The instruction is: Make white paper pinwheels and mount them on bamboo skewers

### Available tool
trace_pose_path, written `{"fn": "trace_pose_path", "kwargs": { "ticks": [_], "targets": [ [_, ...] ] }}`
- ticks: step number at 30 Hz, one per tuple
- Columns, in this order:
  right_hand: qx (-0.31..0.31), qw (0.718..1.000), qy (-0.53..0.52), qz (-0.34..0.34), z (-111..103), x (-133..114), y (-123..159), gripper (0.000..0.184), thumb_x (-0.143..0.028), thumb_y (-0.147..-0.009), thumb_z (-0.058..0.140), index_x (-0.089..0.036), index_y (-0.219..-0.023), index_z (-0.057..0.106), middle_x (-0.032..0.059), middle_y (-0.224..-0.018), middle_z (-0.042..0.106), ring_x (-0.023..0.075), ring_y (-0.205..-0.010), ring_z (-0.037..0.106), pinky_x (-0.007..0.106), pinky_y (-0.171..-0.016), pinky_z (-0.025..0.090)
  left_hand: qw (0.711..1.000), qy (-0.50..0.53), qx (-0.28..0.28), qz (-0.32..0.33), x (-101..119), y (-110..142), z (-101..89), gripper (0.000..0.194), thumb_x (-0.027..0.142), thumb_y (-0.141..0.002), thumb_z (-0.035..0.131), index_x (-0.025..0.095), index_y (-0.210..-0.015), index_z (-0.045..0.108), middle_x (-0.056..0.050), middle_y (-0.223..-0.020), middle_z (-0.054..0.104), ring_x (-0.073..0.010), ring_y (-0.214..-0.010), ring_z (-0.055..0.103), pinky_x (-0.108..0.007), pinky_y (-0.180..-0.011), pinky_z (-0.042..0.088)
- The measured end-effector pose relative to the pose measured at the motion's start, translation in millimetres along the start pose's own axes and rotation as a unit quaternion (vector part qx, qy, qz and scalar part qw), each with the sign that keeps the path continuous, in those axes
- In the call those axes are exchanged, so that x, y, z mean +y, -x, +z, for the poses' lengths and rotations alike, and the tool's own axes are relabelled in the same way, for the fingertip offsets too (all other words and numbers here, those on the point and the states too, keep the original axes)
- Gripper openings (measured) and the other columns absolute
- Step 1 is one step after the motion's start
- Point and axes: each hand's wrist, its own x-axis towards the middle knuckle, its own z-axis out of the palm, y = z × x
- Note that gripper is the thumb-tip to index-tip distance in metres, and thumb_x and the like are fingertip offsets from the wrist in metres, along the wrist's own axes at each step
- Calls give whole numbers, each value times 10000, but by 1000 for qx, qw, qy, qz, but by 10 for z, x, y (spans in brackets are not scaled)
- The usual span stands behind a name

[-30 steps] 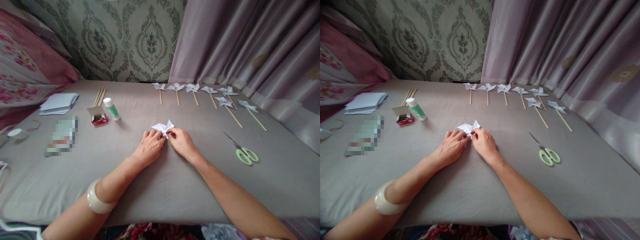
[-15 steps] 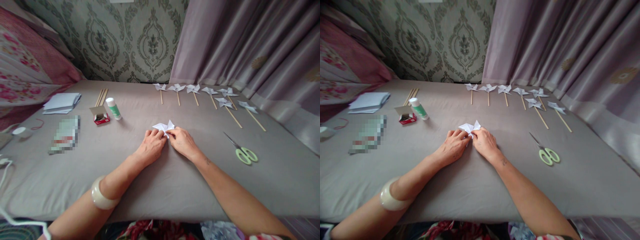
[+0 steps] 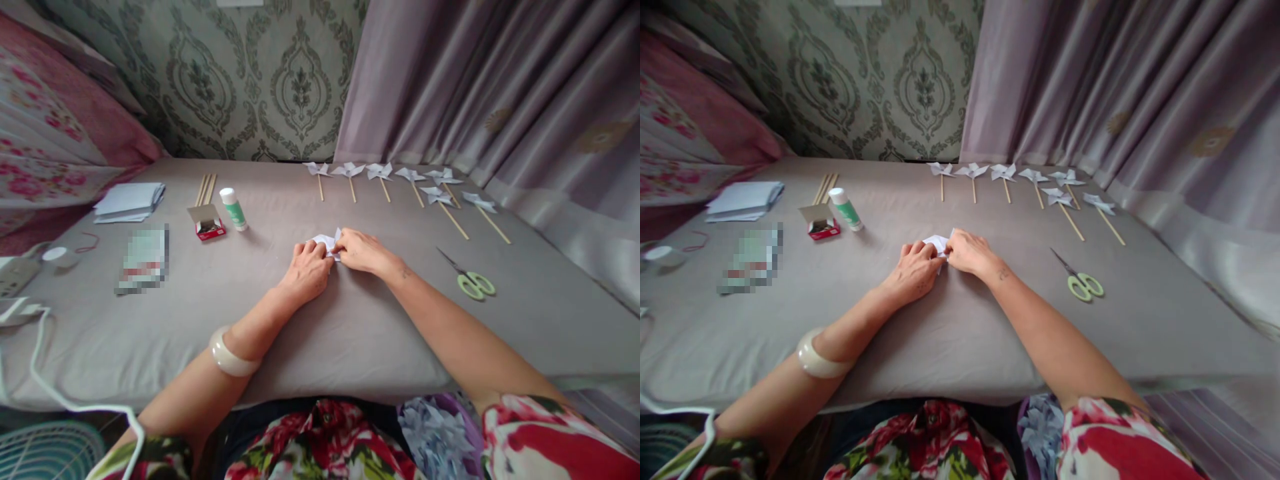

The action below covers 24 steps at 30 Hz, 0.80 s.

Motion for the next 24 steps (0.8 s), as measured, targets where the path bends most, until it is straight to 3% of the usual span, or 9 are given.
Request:
{"fn": "trace_pose_path", "kwargs": {
  "ticks": [6, 14, 20, 24],
  "targets": [
    [7, 1000, -12, 11, 21, -10, 26, 319, -198, -795, 506, -239, -1037, 710, 94, -1162, 636, 233, -1038, 599, 285, -828, 440, 1000, 1, 4, -1, -22, -16, 16, 313, 178, -877, 386, 192, -1039, 653, -113, -993, 573, -267, -1000, 442, -418, -845, 331],
    [9, 992, -119, 33, 202, 136, -87, 397, -116, -783, 490, -219, -1109, 690, 49, -1113, 687, 175, -1010, 621, 210, -840, 436, 1000, 13, 10, 7, -25, -2, 12, 319, 177, -865, 373, 165, -972, 673, -139, -965, 572, -283, -991, 442, -448, -831, 334],
    [60, 998, -26, 10, 179, -28, 128, 327, -194, -852, 452, -236, -1059, 701, 88, -1137, 625, 214, -1054, 580, 275, -850, 435, 999, 17, 25, 17, -49, 12, 22, 283, 160, -849, 401, 178, -938, 669, -124, -962, 600, -278, -994, 471, -432, -831, 341],
    [46, 999, 1, 9, 108, -90, 98, 272, -212, -851, 467, -192, -987, 701, 114, -1126, 618, 231, -1072, 561, 283, -822, 435, 995, 56, 76, -36, -63, -30, -45, 302, 121, -838, 394, 184, -975, 655, -97, -1022, 639, -256, -1005, 515, -414, -859, 357]
  ]
}}
